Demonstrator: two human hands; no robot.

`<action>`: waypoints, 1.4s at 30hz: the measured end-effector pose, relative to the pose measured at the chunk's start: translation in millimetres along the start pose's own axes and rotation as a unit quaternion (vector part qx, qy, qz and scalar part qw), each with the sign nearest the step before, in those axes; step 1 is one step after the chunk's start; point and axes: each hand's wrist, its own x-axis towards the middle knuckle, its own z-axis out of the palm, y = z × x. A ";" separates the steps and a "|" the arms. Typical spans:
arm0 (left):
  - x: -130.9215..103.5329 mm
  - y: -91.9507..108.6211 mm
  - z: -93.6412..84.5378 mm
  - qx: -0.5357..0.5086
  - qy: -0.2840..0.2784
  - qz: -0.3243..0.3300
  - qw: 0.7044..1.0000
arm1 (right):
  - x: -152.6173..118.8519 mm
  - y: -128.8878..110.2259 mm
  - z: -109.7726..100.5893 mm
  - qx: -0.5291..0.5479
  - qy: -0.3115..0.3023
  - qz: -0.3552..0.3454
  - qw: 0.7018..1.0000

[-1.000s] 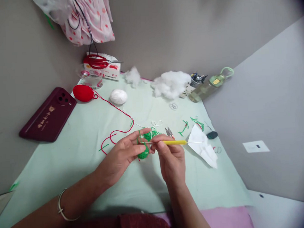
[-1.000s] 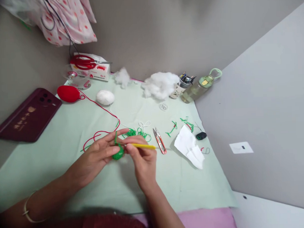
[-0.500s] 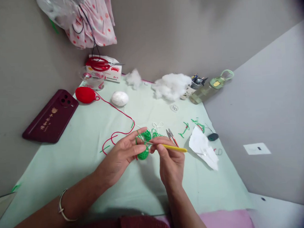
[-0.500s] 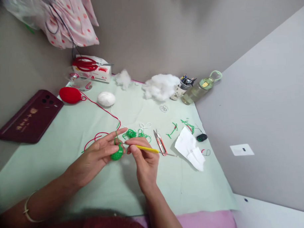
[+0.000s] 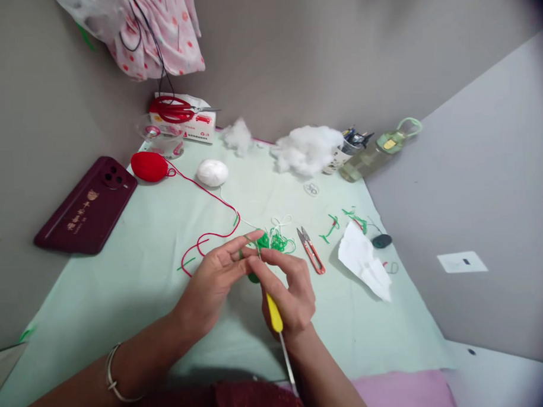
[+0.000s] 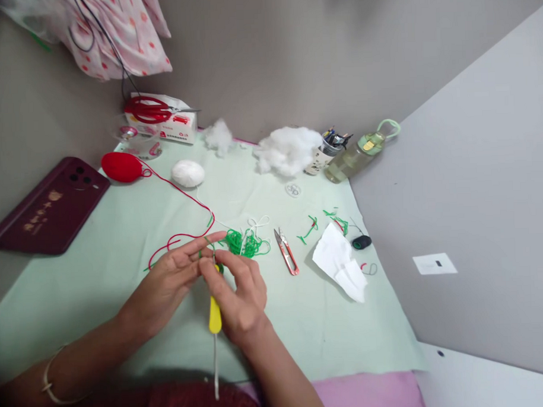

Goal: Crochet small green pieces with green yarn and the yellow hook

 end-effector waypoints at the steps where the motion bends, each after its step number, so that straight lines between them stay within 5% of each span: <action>1: 1.1 0.7 -0.5 -0.006 -0.008 -0.016 1.000 | 1.1 0.1 -2.0 0.021 0.001 0.014 1.000; 4: 4.2 4.2 -3.7 -0.005 -0.022 -0.040 0.999 | 12.5 0.9 -11.6 0.135 0.016 0.132 0.982; 8: 1.9 4.5 -6.0 0.075 0.019 0.028 0.997 | 22.0 2.2 -15.6 0.255 0.027 0.235 0.938; 11: -2.5 0.2 -2.7 0.108 0.044 0.070 0.991 | 14.5 1.2 -7.3 0.170 0.003 0.152 0.974; 14: -2.8 -2.0 0.7 0.054 0.015 0.027 0.998 | 7.4 -0.4 -2.7 0.061 0.010 0.039 0.997; 18: 1.2 3.4 0.5 0.009 -0.009 -0.042 0.999 | 14.6 -0.9 -13.2 0.159 0.034 0.156 0.974; 21: 0.1 7.0 0.8 0.044 0.011 0.003 0.999 | 22.0 -0.6 -18.4 0.265 0.041 0.242 0.933; 25: -4.4 6.4 2.5 0.092 0.025 0.043 0.994 | 21.3 -0.1 -11.6 0.311 0.009 0.277 0.909; 35: 1.4 14.3 -3.0 0.033 -0.011 -0.034 0.999 | 23.8 8.4 -17.0 0.353 0.058 0.312 0.880; 42: -3.8 6.1 3.7 0.077 -0.014 0.032 0.996 | 26.5 -6.7 -10.2 0.239 0.011 0.211 0.948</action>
